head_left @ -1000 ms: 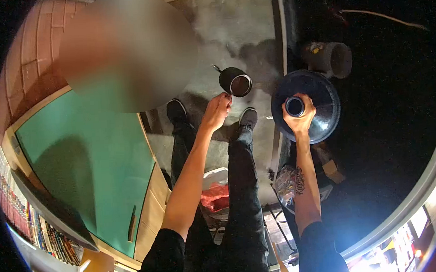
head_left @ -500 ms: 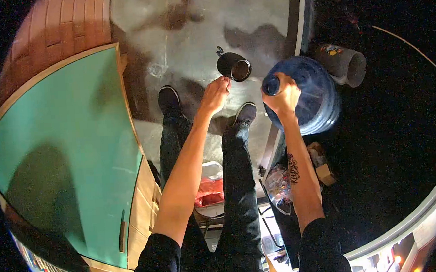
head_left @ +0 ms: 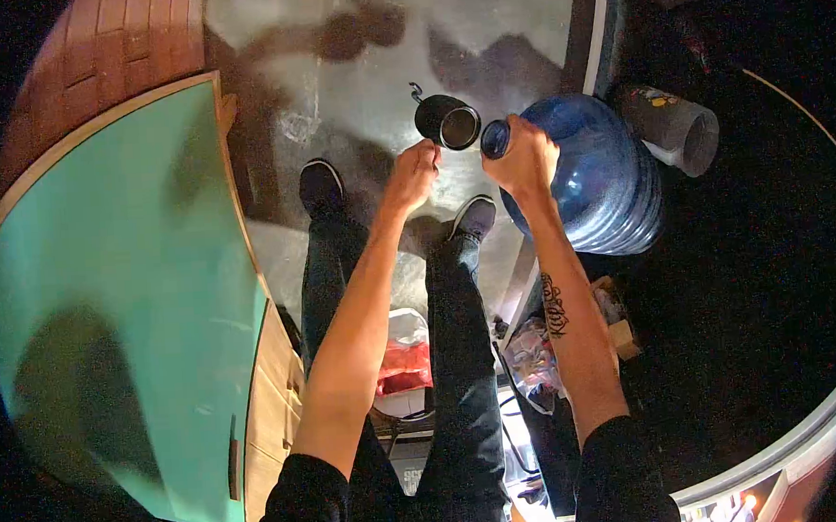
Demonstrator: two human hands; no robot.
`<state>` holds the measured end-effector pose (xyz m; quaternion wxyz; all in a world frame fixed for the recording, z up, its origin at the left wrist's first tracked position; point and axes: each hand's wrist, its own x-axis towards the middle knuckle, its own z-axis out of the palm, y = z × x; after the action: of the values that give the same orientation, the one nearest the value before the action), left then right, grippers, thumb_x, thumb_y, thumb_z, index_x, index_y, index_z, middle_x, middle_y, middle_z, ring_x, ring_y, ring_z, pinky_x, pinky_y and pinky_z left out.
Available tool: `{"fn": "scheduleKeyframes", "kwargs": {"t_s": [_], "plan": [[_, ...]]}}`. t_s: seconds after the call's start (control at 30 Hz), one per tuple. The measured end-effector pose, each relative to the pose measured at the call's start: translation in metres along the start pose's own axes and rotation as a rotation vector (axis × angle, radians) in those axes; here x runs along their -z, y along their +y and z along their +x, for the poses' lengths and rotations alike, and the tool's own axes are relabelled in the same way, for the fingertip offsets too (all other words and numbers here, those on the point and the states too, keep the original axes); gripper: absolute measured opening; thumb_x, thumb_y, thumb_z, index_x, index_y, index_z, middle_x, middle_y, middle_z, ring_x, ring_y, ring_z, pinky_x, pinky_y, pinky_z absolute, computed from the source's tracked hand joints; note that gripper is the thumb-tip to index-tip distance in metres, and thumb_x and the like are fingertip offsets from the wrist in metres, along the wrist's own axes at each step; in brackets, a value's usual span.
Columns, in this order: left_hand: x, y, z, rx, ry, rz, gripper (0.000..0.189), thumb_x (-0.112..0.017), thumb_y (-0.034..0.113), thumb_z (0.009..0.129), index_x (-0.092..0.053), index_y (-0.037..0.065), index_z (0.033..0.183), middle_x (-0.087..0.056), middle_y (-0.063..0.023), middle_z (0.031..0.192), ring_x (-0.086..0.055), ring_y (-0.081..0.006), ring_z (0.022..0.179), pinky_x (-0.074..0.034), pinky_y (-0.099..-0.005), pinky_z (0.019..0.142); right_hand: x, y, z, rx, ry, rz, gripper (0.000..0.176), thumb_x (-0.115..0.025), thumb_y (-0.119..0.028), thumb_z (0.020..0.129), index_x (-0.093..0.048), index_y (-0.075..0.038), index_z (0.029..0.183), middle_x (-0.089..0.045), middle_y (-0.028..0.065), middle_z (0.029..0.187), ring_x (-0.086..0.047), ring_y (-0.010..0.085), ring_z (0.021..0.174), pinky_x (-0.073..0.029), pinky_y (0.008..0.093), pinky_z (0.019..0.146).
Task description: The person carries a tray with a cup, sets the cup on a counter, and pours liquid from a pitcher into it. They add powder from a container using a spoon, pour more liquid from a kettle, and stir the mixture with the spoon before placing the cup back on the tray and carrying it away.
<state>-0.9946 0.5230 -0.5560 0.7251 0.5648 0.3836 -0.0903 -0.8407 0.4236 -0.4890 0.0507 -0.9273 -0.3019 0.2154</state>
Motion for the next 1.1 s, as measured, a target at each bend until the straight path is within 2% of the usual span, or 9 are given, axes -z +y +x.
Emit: {"fn": "scheduleKeyframes", "kwargs": {"t_s": [0.13,0.37,0.43,0.47,0.53,0.63,0.87,1.03,1.1], "plan": [[0.000,-0.007,0.004,-0.036,0.048,0.028,0.041,-0.031,0.042,0.095,-0.049,0.009,0.078,-0.044,-0.0006,0.059,-0.042,-0.0123,0.051,-0.035,-0.0306,0.047,-0.007,0.000,0.006,-0.001,-0.065,-0.038,0.037,-0.072,-0.019,0.051,-0.059,-0.007,0.084,-0.064,0.0130,0.082,-0.064,0.0324,0.079,-0.052,0.0420,0.068],[0.005,-0.007,0.010,-0.027,0.030,0.118,0.034,-0.034,0.035,0.094,-0.050,0.008,0.079,-0.044,-0.0019,0.059,-0.042,-0.0127,0.051,-0.035,-0.0315,0.047,-0.017,-0.001,0.011,0.064,-0.028,0.014,0.025,-0.068,-0.021,0.059,-0.060,-0.005,0.077,-0.065,0.0159,0.078,-0.064,0.0363,0.075,-0.051,0.0445,0.066],[0.004,-0.002,0.010,0.025,0.030,0.094,0.040,-0.033,0.035,0.097,-0.051,0.004,0.079,-0.048,-0.0085,0.061,-0.049,-0.0197,0.055,-0.042,-0.0370,0.056,-0.022,-0.003,0.015,0.065,-0.040,-0.009,0.024,-0.067,-0.020,0.060,-0.060,-0.005,0.077,-0.065,0.0165,0.078,-0.064,0.0365,0.075,-0.050,0.0444,0.066],[0.002,-0.008,0.013,0.029,0.030,0.092,0.040,-0.033,0.035,0.097,-0.051,0.004,0.079,-0.048,-0.0085,0.061,-0.049,-0.0197,0.055,-0.042,-0.0370,0.056,-0.023,-0.004,0.016,0.065,-0.043,-0.009,0.024,-0.067,-0.020,0.060,-0.060,-0.005,0.077,-0.065,0.0165,0.078,-0.064,0.0365,0.075,-0.050,0.0444,0.066],[-0.001,-0.020,0.020,-0.200,0.105,0.117,0.034,-0.037,0.036,0.095,-0.050,0.009,0.078,-0.043,-0.0013,0.059,-0.040,-0.0129,0.050,-0.034,-0.0303,0.047,-0.022,-0.008,0.018,0.046,-0.074,-0.015,0.023,-0.066,-0.020,0.061,-0.061,-0.005,0.078,-0.065,0.0172,0.078,-0.064,0.0367,0.074,-0.051,0.0442,0.066],[-0.002,-0.011,0.017,-0.063,0.084,-0.005,0.037,-0.036,0.037,0.097,-0.051,0.009,0.077,-0.043,-0.0016,0.059,-0.042,-0.0139,0.051,-0.036,-0.0316,0.049,-0.027,-0.009,0.022,0.054,-0.079,-0.011,0.022,-0.065,-0.020,0.062,-0.061,-0.005,0.078,-0.065,0.0175,0.078,-0.064,0.0365,0.074,-0.051,0.0446,0.066],[0.003,-0.015,0.023,-0.128,0.121,0.157,0.038,-0.037,0.036,0.097,-0.051,0.007,0.076,-0.044,-0.0035,0.060,-0.046,-0.0155,0.055,-0.038,-0.0330,0.051,-0.031,-0.015,0.026,0.050,-0.145,-0.044,0.022,-0.064,-0.017,0.063,-0.061,-0.003,0.080,-0.066,0.0175,0.080,-0.065,0.0362,0.076,-0.051,0.0451,0.068],[0.009,-0.026,0.026,-0.301,0.130,0.428,0.010,-0.046,0.011,0.086,-0.049,0.004,0.081,-0.053,-0.0133,0.070,-0.052,-0.0256,0.060,-0.043,-0.0382,0.056,-0.032,-0.018,0.029,0.071,-0.145,-0.063,0.021,-0.064,-0.014,0.062,-0.060,-0.003,0.079,-0.066,0.0183,0.081,-0.065,0.0360,0.077,-0.051,0.0451,0.068],[0.013,-0.011,0.024,-0.160,0.087,0.352,0.005,-0.046,0.007,0.084,-0.048,0.003,0.082,-0.053,-0.0143,0.073,-0.053,-0.0276,0.061,-0.043,-0.0388,0.058,-0.033,-0.020,0.030,0.064,-0.147,-0.072,0.021,-0.065,-0.014,0.062,-0.061,-0.002,0.079,-0.066,0.0184,0.081,-0.065,0.0360,0.077,-0.051,0.0449,0.068]]}}
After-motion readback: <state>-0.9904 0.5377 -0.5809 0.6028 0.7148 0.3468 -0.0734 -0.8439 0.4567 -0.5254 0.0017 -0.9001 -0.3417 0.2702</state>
